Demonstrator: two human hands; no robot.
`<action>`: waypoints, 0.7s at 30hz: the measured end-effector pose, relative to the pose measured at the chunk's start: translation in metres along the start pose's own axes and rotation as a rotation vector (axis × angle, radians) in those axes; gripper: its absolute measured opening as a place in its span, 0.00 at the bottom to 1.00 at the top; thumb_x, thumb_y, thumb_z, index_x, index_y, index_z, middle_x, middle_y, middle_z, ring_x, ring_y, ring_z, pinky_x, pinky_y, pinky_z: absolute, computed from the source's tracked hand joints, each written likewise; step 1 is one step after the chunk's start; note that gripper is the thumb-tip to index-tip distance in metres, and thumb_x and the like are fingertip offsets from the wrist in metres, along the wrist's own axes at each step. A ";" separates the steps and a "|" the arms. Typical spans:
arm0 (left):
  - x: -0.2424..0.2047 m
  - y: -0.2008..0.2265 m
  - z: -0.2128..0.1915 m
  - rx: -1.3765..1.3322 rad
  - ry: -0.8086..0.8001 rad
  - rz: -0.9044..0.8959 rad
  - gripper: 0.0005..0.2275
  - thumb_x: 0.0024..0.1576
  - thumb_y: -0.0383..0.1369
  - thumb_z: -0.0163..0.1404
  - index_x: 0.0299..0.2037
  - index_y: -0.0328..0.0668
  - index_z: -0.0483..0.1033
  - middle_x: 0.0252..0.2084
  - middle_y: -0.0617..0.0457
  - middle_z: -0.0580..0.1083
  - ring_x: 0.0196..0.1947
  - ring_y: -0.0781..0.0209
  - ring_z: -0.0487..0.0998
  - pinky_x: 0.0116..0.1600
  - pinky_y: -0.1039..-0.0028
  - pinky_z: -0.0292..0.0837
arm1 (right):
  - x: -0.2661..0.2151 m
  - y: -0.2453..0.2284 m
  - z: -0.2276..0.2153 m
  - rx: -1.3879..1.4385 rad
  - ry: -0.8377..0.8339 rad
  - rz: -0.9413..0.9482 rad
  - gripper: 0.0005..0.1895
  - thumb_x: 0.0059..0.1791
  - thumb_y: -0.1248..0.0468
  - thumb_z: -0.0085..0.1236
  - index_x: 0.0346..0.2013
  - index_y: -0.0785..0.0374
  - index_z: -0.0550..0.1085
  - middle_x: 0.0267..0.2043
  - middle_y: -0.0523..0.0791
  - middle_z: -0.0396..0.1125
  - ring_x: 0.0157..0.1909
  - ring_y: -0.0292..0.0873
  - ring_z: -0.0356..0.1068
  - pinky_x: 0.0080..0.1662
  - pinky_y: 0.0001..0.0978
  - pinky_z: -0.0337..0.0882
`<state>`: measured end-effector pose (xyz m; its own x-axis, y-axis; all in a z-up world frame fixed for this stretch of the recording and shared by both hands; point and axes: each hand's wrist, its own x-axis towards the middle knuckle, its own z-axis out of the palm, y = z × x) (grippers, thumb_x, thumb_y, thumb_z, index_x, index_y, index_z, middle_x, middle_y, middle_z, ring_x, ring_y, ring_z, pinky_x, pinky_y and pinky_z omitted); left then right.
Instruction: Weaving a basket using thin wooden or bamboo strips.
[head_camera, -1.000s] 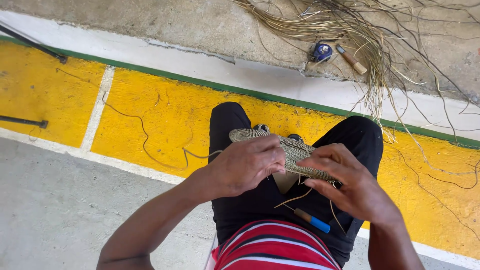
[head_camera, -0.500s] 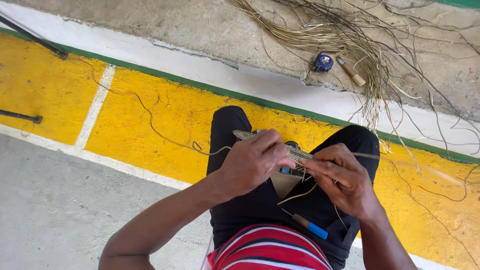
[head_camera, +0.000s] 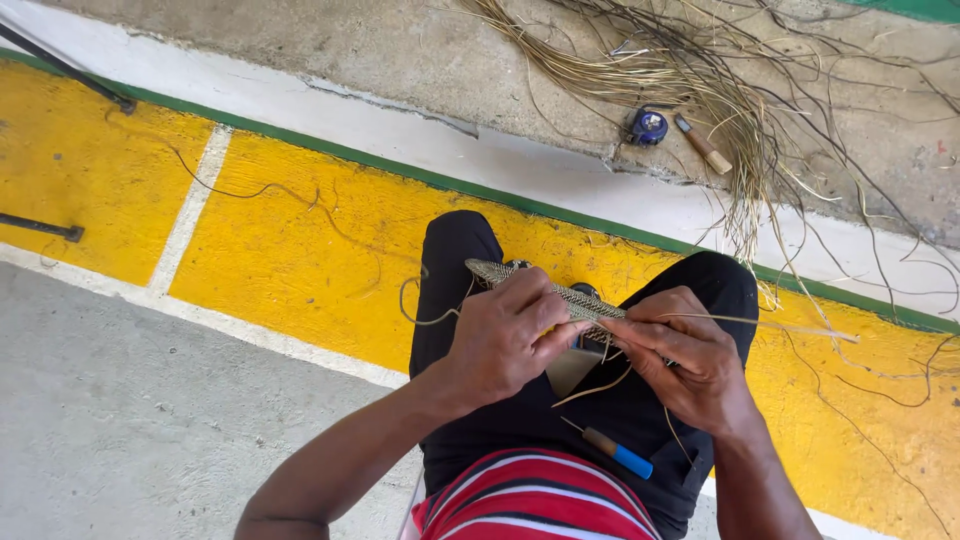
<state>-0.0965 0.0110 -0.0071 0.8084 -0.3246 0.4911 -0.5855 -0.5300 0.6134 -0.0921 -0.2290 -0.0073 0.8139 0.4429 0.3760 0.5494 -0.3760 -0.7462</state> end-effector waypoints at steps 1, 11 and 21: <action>-0.004 -0.002 0.005 0.014 0.029 0.001 0.12 0.54 0.34 0.65 0.35 0.42 0.72 0.33 0.55 0.65 0.31 0.60 0.73 0.32 0.70 0.70 | -0.002 0.001 0.001 0.011 0.002 -0.014 0.18 0.44 0.72 0.65 0.48 0.60 0.79 0.39 0.42 0.70 0.44 0.41 0.70 0.47 0.34 0.69; -0.005 -0.003 0.007 0.149 0.144 0.296 0.13 0.52 0.33 0.67 0.38 0.43 0.73 0.34 0.56 0.67 0.35 0.59 0.73 0.36 0.70 0.70 | -0.003 0.007 0.000 0.017 -0.036 0.004 0.19 0.44 0.72 0.66 0.49 0.57 0.80 0.41 0.43 0.71 0.44 0.41 0.71 0.45 0.32 0.71; -0.012 0.004 0.008 0.160 0.118 0.118 0.19 0.51 0.38 0.67 0.46 0.43 0.73 0.41 0.56 0.70 0.42 0.57 0.73 0.49 0.63 0.66 | -0.005 -0.007 -0.009 -0.065 -0.006 0.005 0.22 0.42 0.67 0.68 0.50 0.56 0.79 0.45 0.44 0.71 0.49 0.46 0.71 0.50 0.37 0.71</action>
<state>-0.1079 0.0062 -0.0155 0.7165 -0.3030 0.6284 -0.6510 -0.6143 0.4460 -0.0984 -0.2360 0.0011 0.8153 0.4463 0.3690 0.5570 -0.4301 -0.7105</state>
